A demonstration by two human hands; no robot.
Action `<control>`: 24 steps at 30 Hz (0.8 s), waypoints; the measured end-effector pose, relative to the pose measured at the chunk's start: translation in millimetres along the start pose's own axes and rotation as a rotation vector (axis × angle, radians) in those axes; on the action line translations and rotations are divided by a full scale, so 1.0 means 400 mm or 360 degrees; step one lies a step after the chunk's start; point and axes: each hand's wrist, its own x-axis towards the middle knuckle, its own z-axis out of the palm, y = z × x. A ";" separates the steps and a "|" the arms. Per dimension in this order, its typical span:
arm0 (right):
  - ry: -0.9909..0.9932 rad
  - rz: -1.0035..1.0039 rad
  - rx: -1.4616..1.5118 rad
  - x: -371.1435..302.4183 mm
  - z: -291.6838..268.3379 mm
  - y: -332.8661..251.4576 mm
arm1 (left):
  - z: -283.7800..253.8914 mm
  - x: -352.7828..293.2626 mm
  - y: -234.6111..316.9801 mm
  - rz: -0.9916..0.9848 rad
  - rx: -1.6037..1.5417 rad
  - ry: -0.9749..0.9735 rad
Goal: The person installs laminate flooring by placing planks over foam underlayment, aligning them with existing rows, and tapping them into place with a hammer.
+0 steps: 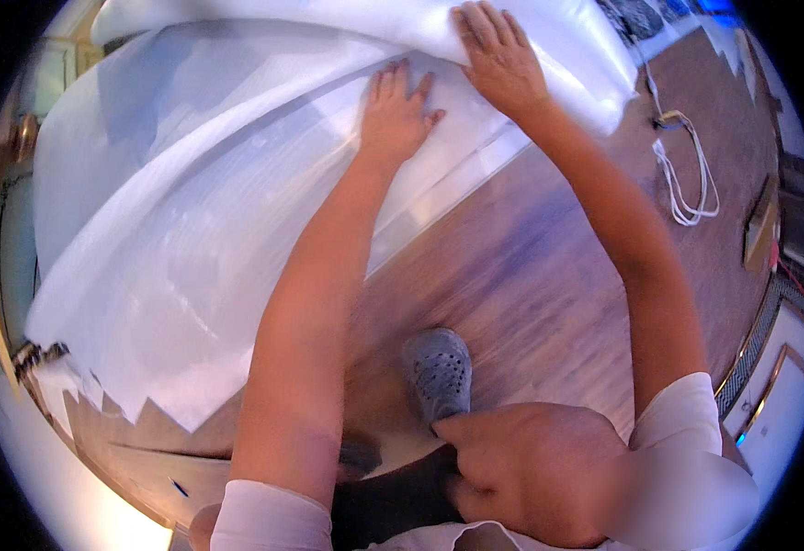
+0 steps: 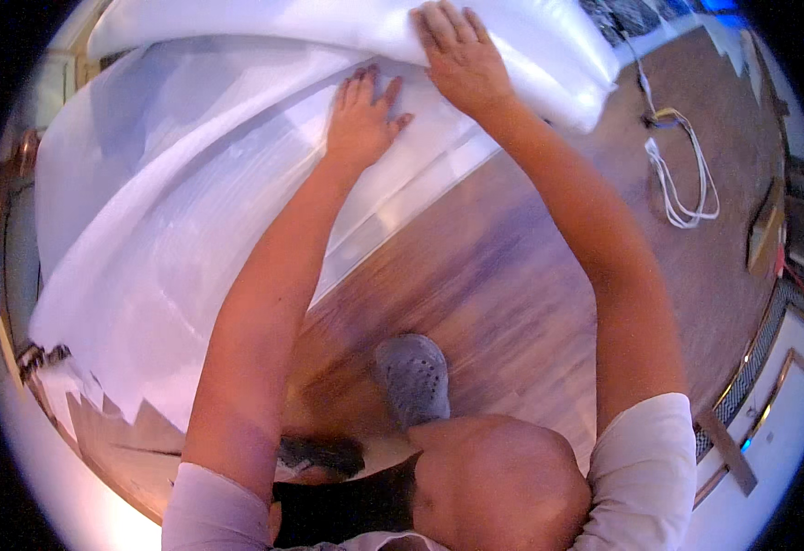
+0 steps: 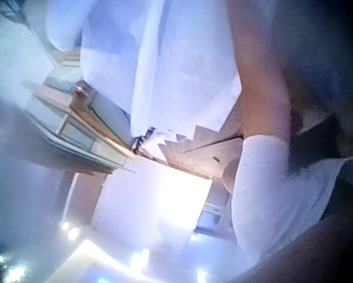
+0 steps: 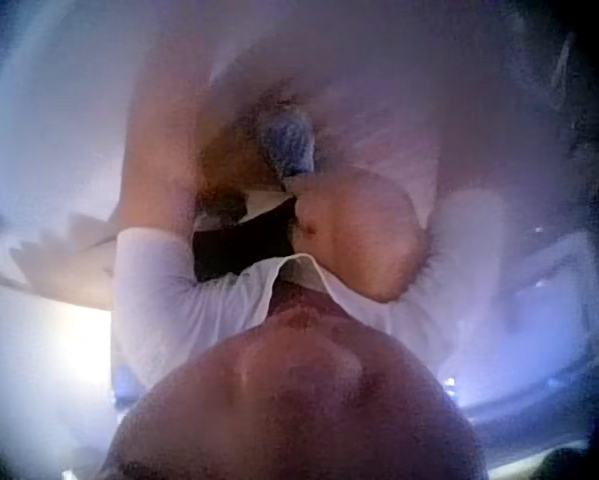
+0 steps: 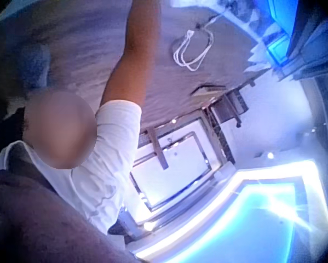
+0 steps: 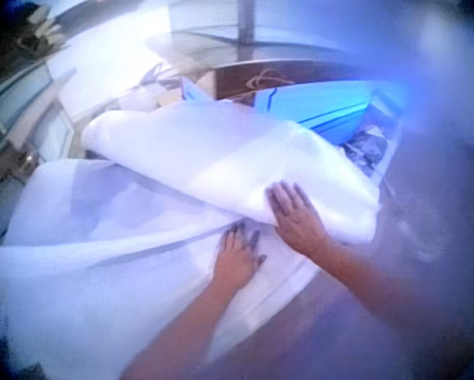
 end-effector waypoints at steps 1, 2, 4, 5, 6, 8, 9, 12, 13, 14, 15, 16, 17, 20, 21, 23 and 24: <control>-0.0108 -0.0004 -0.0095 -0.005 0.028 -0.025 | 0.001 -0.023 -0.020 -0.0002 -0.0044 -0.0011; -0.0365 0.0286 0.0250 -0.029 0.066 -0.057 | -0.017 -0.044 -0.045 -0.0006 -0.0049 -0.0024; -0.0206 0.0232 0.0111 -0.128 0.152 -0.034 | -0.039 -0.099 0.003 -0.0091 -0.0106 -0.0064; -0.0273 0.0277 0.0116 -0.134 0.133 -0.034 | -0.057 -0.125 0.033 -0.0216 -0.0198 -0.0047; -0.0123 0.0273 0.0278 -0.106 0.089 -0.072 | -0.071 -0.169 0.023 -0.0240 -0.0217 -0.0040; -0.0021 -0.0019 0.0278 -0.090 -0.005 -0.157 | -0.095 -0.244 0.033 -0.0223 -0.0177 -0.0024; -0.0084 -0.0145 0.0339 -0.138 0.003 -0.156 | -0.104 -0.252 0.066 -0.0136 -0.0062 -0.0041; -0.0531 -0.0315 0.0716 -0.140 -0.002 -0.243 | -0.155 -0.322 0.064 -0.0183 -0.0209 -0.0050; -0.0630 -0.0256 0.0732 -0.143 0.007 -0.266 | -0.179 -0.357 0.053 -0.0155 -0.0172 -0.0029; -0.0730 -0.0199 0.0749 -0.147 0.017 -0.290 | -0.206 -0.406 0.036 -0.0128 -0.0133 -0.0013; -0.0673 -0.0218 0.0739 -0.152 0.027 -0.300 | -0.247 -0.450 0.018 -0.0088 -0.0100 0.0005; -0.0705 -0.0211 0.0674 -0.154 0.026 -0.305 | -0.309 -0.499 -0.004 -0.0038 -0.0074 -0.0116; -0.0729 -0.0209 0.0615 -0.152 0.023 -0.319 | -0.382 -0.570 -0.041 0.0002 -0.0042 -0.0238; -0.0765 -0.0192 0.0673 -0.186 0.048 -0.318 | -0.683 -0.794 -0.130 -0.0074 -0.0022 -0.1081; -0.0741 -0.0135 0.0655 -0.169 0.034 -0.268 | -0.763 -0.922 -0.174 -0.0045 0.0066 -0.0830; -0.0796 -0.0029 0.0654 -0.174 0.021 -0.225 | -0.961 -1.099 -0.177 -0.0763 0.0309 -0.1572; -0.0848 0.0026 0.0682 -0.179 0.010 -0.238 | -1.085 -1.205 -0.151 -0.1087 0.0231 -0.1601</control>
